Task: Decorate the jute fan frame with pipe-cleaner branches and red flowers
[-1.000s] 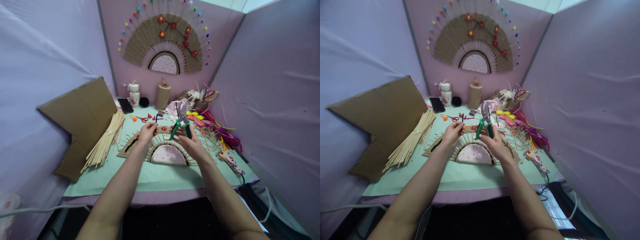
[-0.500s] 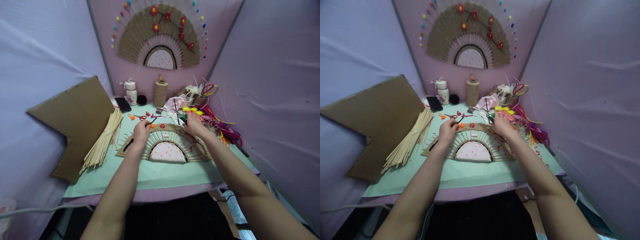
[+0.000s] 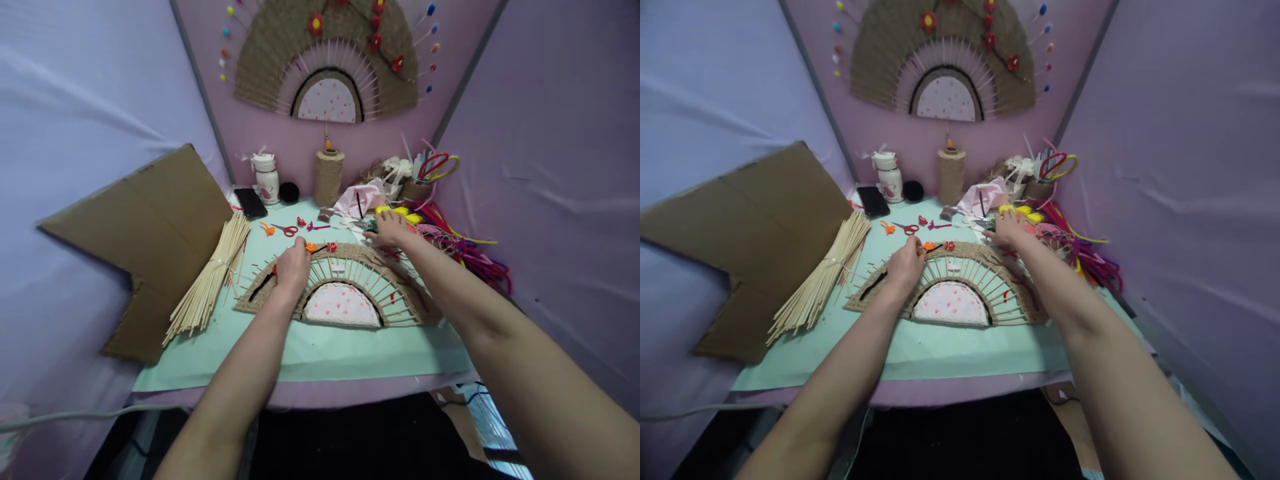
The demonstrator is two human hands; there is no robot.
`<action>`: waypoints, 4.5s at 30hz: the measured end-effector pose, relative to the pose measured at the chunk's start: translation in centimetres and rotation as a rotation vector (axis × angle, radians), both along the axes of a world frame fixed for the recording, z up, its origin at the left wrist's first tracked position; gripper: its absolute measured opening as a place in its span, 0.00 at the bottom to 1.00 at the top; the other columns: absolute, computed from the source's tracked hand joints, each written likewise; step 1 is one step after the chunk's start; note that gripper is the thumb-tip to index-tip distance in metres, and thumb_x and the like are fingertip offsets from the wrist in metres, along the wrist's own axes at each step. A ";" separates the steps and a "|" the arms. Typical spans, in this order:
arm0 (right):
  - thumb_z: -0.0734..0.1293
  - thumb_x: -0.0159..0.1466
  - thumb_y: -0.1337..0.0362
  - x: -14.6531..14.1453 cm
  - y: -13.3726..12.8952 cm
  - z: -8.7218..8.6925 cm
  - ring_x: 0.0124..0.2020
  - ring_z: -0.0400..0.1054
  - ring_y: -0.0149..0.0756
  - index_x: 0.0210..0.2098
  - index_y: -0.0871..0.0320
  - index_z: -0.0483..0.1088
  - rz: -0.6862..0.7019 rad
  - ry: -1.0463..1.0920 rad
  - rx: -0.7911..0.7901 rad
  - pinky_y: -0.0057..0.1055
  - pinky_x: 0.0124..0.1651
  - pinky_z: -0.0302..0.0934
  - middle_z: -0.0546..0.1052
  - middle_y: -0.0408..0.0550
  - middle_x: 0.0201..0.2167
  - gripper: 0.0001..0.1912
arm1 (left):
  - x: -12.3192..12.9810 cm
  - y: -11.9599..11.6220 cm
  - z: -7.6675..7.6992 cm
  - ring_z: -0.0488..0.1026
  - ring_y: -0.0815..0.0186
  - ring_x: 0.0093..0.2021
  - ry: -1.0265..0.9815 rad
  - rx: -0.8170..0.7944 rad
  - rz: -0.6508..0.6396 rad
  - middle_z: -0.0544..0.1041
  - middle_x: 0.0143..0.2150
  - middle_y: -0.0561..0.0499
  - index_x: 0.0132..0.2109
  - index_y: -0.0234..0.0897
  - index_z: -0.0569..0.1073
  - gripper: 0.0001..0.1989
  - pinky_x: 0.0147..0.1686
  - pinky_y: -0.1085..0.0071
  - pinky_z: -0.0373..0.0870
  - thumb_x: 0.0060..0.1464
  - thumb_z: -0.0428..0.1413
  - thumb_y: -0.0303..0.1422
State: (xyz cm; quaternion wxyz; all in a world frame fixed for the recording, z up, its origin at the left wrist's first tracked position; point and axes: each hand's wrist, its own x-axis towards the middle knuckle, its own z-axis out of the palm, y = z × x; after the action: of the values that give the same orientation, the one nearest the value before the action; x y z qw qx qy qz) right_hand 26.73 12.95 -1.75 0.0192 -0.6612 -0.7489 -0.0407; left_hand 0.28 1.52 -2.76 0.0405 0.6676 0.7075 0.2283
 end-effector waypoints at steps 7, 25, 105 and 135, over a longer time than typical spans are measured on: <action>0.62 0.68 0.59 -9.2 -7.0 2.1 0.54 0.60 0.45 0.50 0.54 0.74 0.553 0.230 0.188 0.41 0.53 0.48 0.75 0.52 0.51 0.14 | 0.2 -0.1 0.0 0.77 0.53 0.40 -0.039 0.026 -0.026 0.79 0.37 0.41 0.48 0.39 0.68 0.10 0.40 0.66 0.64 0.59 0.51 0.30; 0.57 0.69 0.65 -12.4 -6.5 -0.7 0.46 0.64 0.45 0.41 0.59 0.75 0.454 0.100 0.081 0.37 0.42 0.49 0.78 0.56 0.41 0.15 | 0.7 1.8 0.2 0.75 0.51 0.42 0.067 -0.022 -0.058 0.78 0.39 0.40 0.45 0.37 0.71 0.10 0.38 0.65 0.63 0.59 0.49 0.26; 0.61 0.64 0.64 -12.8 -10.5 1.8 0.32 0.68 0.34 0.33 0.59 0.74 0.267 0.789 0.129 0.28 0.38 0.58 0.78 0.48 0.31 0.10 | -0.4 -2.1 2.9 0.73 0.61 0.44 -0.240 0.172 -0.150 0.81 0.41 0.49 0.45 0.37 0.78 0.11 0.48 0.65 0.68 0.58 0.54 0.26; 0.65 0.60 0.62 -15.5 -6.5 -1.2 0.31 0.72 0.38 0.29 0.60 0.78 0.088 0.410 -0.135 0.30 0.29 0.49 0.81 0.57 0.30 0.11 | -1.5 -3.8 0.0 0.61 0.51 0.50 0.343 -0.100 -0.144 0.67 0.50 0.39 0.58 0.41 0.71 0.21 0.46 0.54 0.61 0.64 0.42 0.29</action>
State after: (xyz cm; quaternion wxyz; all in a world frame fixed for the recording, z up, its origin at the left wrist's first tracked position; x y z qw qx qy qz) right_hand 11.19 6.44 -2.93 0.1283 -0.6222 -0.7584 0.1458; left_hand -1.25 -2.31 -2.72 -0.0314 0.7428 0.6649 0.0720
